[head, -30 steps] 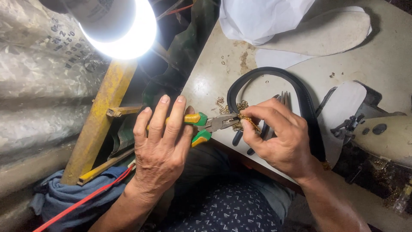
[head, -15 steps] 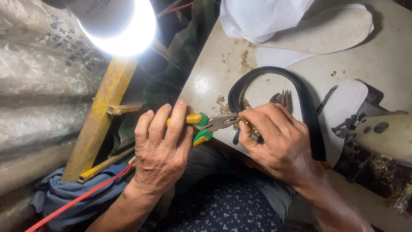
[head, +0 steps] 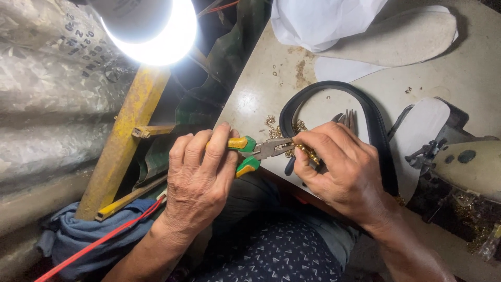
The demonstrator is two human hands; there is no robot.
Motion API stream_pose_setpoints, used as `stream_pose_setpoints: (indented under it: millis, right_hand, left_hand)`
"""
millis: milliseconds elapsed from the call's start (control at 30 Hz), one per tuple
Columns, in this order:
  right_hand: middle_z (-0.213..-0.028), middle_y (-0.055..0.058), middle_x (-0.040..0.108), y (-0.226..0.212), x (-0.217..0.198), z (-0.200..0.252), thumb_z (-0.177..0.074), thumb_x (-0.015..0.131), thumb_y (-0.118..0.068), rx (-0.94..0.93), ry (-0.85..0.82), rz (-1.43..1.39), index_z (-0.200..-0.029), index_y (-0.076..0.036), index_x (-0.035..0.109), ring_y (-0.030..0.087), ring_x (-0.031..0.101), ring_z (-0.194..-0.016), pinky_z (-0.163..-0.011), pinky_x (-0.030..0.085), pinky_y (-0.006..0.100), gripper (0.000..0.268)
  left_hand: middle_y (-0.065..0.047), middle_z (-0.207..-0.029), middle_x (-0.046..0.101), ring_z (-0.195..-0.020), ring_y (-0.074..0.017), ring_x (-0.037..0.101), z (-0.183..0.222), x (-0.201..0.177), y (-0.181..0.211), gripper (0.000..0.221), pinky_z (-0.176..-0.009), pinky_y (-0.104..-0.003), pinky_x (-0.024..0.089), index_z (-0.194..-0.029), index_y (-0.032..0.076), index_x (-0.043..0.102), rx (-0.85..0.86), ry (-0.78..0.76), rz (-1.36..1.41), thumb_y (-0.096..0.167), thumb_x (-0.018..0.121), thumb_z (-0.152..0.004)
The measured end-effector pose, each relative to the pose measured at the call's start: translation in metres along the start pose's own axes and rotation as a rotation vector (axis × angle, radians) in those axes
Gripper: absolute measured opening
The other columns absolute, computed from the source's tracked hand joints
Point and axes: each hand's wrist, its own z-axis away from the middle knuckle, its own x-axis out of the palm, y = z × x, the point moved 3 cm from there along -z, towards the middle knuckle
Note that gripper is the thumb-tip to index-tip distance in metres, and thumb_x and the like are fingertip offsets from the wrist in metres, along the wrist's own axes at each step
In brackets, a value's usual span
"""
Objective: Attaching a decorative gold chain to a black leather belt using pliers at a repair bench.
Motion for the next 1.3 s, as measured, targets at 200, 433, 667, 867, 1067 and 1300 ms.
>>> stream_pose_setpoints:
  millis: [200,433,667,867,1067,1300]
  right_hand:
    - [-0.091,0.009,0.066,0.001,0.001,0.000,-0.098,0.067,-0.001,0.005,-0.010,-0.024,-0.101,-0.001,0.066,0.024,0.063,-0.078,-0.073,0.051,0.035,0.003]
    - [-0.091,0.009,0.066,0.001,0.002,0.000,-0.096,0.068,0.002,0.016,0.000,-0.014,-0.102,-0.001,0.066,0.024,0.063,-0.078,-0.072,0.051,0.035,0.006]
    - [-0.091,0.009,0.067,0.000,0.001,0.000,-0.095,0.068,0.003,0.022,0.011,-0.017,-0.100,-0.001,0.066,0.023,0.064,-0.079,-0.074,0.052,0.034,0.007]
    - [-0.095,0.008,0.070,0.008,0.002,0.008,-0.094,0.071,0.000,0.167,0.023,-0.139,-0.103,-0.001,0.069,0.018,0.068,-0.080,-0.071,0.054,0.029,0.008]
    - [-0.089,-0.001,0.064,0.031,0.007,0.035,-0.095,0.069,-0.008,0.758,0.084,-0.732,-0.107,-0.008,0.068,0.004,0.052,-0.061,-0.055,0.042,0.017,0.012]
    - [-0.098,0.008,0.074,0.026,0.003,0.042,-0.090,0.072,-0.004,1.016,0.172,-1.018,-0.104,-0.002,0.072,0.015,0.069,-0.088,-0.083,0.060,0.025,0.014]
  left_hand:
    - [-0.012,-0.117,0.062,-0.090,-0.0269,0.055,0.003,0.003,-0.002,0.019,-0.077,-0.040,0.044,-0.092,0.009,0.063,0.006,-0.027,-0.027,0.009,0.052,-0.108]
    - [-0.012,-0.115,0.061,-0.082,-0.0261,0.052,0.004,0.006,-0.002,0.027,-0.069,-0.039,0.040,-0.091,0.009,0.062,0.013,-0.024,-0.005,0.022,0.050,-0.111]
    - [-0.013,-0.115,0.060,-0.079,-0.0271,0.050,0.006,0.008,-0.001,0.023,-0.065,-0.040,0.037,-0.090,0.008,0.060,0.010,-0.049,0.011,0.016,0.051,-0.109]
    - [-0.018,-0.128,0.063,-0.110,-0.0331,0.062,0.008,0.014,0.003,0.012,-0.083,-0.045,0.049,-0.096,0.003,0.064,-0.048,-0.037,0.098,0.009,0.060,-0.106]
    - [-0.014,-0.115,0.060,-0.084,-0.0349,0.056,0.034,0.059,0.005,0.017,-0.070,-0.045,0.049,-0.105,0.006,0.067,-0.329,-0.194,0.345,0.012,0.072,-0.090]
    - [-0.015,-0.118,0.064,-0.096,-0.0339,0.058,0.028,0.080,0.009,0.029,-0.076,-0.043,0.048,-0.097,0.006,0.064,-0.446,-0.073,0.272,0.034,0.071,-0.098]
